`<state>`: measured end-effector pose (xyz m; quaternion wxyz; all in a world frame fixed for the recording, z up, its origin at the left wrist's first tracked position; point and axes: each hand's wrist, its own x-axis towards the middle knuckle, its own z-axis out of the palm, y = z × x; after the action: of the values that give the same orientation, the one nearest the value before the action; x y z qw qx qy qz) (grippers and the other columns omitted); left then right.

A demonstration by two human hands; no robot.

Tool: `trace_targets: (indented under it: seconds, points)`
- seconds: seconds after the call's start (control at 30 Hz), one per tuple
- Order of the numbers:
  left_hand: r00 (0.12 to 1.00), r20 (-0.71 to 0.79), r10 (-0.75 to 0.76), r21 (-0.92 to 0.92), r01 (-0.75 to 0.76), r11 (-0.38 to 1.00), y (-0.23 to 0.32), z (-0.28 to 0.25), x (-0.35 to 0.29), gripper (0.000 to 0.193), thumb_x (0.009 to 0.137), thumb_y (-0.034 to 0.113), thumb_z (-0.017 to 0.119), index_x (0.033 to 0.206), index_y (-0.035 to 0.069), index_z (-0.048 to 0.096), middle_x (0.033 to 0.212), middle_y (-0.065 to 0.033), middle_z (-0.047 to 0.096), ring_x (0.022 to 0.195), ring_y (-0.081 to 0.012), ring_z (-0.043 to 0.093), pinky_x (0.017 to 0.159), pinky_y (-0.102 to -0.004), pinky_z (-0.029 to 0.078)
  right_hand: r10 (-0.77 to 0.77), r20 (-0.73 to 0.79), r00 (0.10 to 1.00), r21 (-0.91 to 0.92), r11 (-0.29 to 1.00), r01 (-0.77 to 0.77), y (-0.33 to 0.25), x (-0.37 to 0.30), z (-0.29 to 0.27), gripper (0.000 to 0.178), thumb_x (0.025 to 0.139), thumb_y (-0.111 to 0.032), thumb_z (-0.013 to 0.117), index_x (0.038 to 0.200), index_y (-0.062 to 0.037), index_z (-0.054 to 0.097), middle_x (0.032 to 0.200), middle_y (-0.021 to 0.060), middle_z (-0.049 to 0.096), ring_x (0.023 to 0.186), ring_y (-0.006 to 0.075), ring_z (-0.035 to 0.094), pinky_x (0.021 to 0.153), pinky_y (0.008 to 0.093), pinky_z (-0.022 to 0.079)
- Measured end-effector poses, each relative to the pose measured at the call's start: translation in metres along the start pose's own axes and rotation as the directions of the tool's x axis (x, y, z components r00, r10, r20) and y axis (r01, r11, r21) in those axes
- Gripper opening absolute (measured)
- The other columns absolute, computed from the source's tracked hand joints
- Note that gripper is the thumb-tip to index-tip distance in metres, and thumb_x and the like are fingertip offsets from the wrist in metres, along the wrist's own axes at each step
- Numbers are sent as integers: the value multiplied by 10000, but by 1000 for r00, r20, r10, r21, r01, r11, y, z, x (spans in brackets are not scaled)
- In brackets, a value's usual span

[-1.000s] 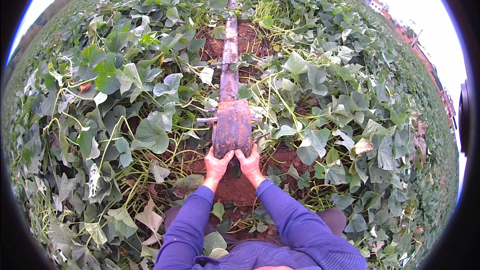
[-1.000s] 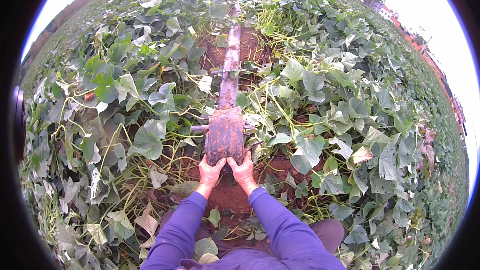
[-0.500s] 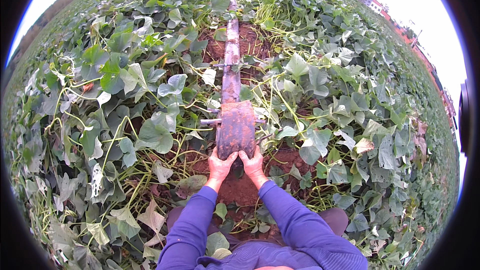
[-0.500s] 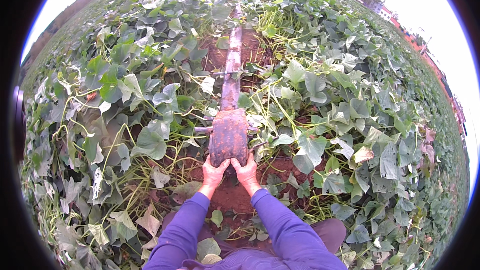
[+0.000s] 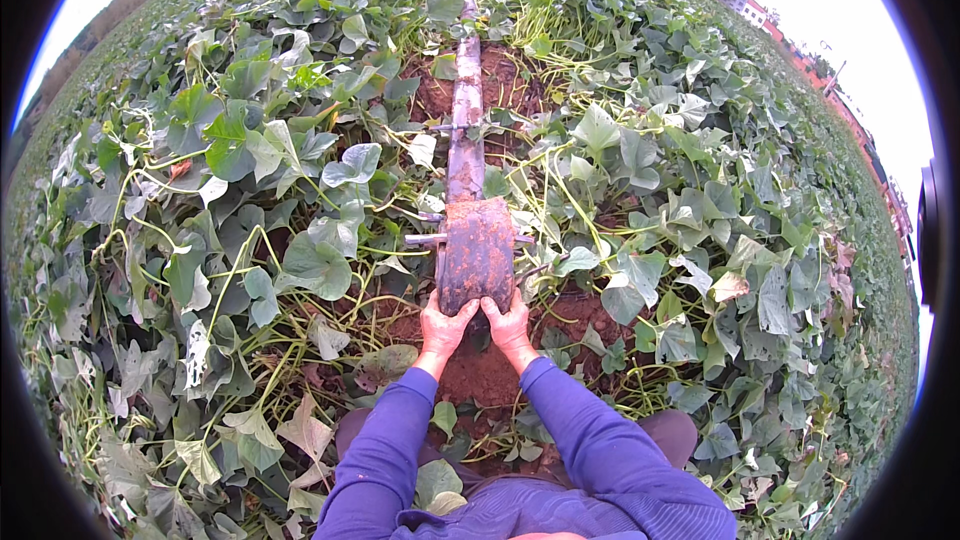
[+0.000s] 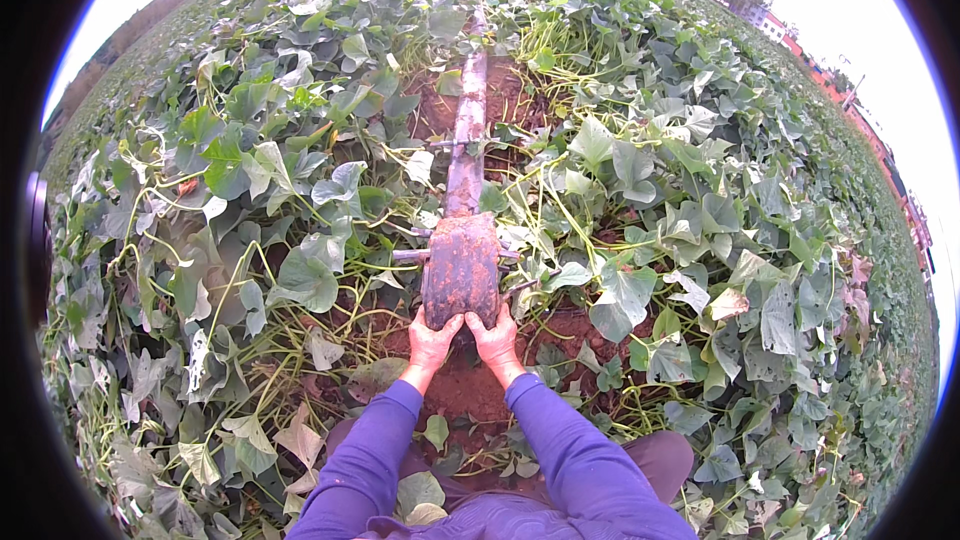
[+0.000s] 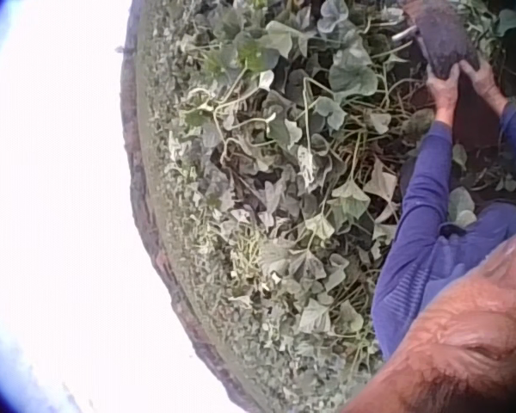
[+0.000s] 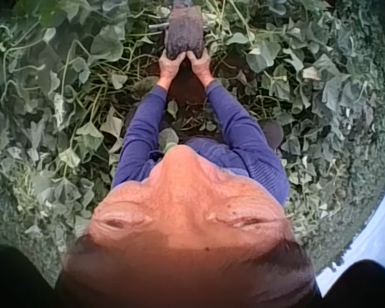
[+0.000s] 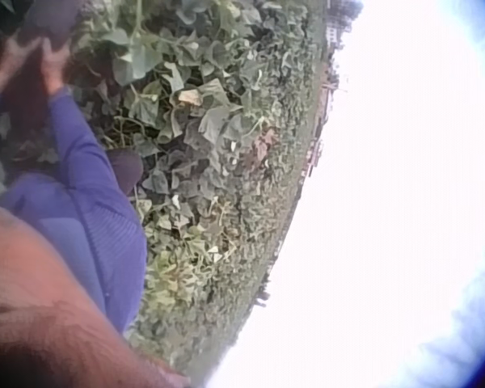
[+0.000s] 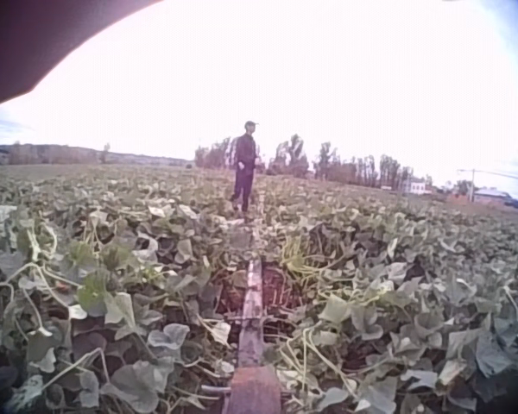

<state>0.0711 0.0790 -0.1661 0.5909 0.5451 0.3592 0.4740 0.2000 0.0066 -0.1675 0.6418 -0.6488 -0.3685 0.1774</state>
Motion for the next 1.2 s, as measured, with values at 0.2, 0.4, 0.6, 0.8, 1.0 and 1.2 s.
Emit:
trace_targets:
  seconds: [0.2,0.4,0.6,0.8,1.0,1.2]
  points:
    - [1000,-9,1,7,-1,1000,-5,1,0,540,801,246,938,1193,-16,675,1044,-117,788,915,-178,742,851,-336,589,4,-10,1000,26,1000,-4,7,0,0,679,886,-381,841,1352,40,582,1181,158,738,1068,232,697,962,375,539]
    - [1000,-15,-5,-1,5,1000,-4,1,0,535,800,231,939,1191,-19,672,1048,-110,785,921,-170,735,852,-332,587,-4,-16,1000,41,999,4,5,0,1,715,871,-388,856,1366,43,573,1177,165,742,1062,240,707,953,374,544]
    - [1000,-12,6,-28,-7,1000,-3,0,0,541,802,202,937,1208,-25,660,1063,-102,781,930,-160,728,863,-323,582,12,-4,1000,13,1000,-11,1,1,2,706,874,-392,852,1356,43,576,1175,174,741,1060,243,710,951,372,543]
    - [1000,7,4,-2,-4,1000,3,3,-2,545,816,209,928,1225,-29,657,1085,-113,777,952,-163,723,877,-332,578,9,-13,1000,-5,1000,-9,3,0,-2,658,877,-362,844,1324,45,587,1173,183,741,1063,262,713,950,385,545]
    - [999,23,-35,-42,36,998,3,-1,-2,512,844,159,902,1247,-25,644,1117,-86,754,961,-151,697,890,-327,568,30,-13,999,-28,999,-30,-5,0,2,645,870,-345,844,1299,63,588,1164,198,742,1048,275,720,940,389,554]
    - [999,25,-19,-90,21,996,1,-2,-1,512,839,154,906,1243,-30,650,1103,-93,762,955,-162,708,887,-328,566,28,-10,1000,37,999,-28,-4,-2,4,703,873,-346,845,1376,51,557,1174,182,744,1057,258,716,965,372,545]
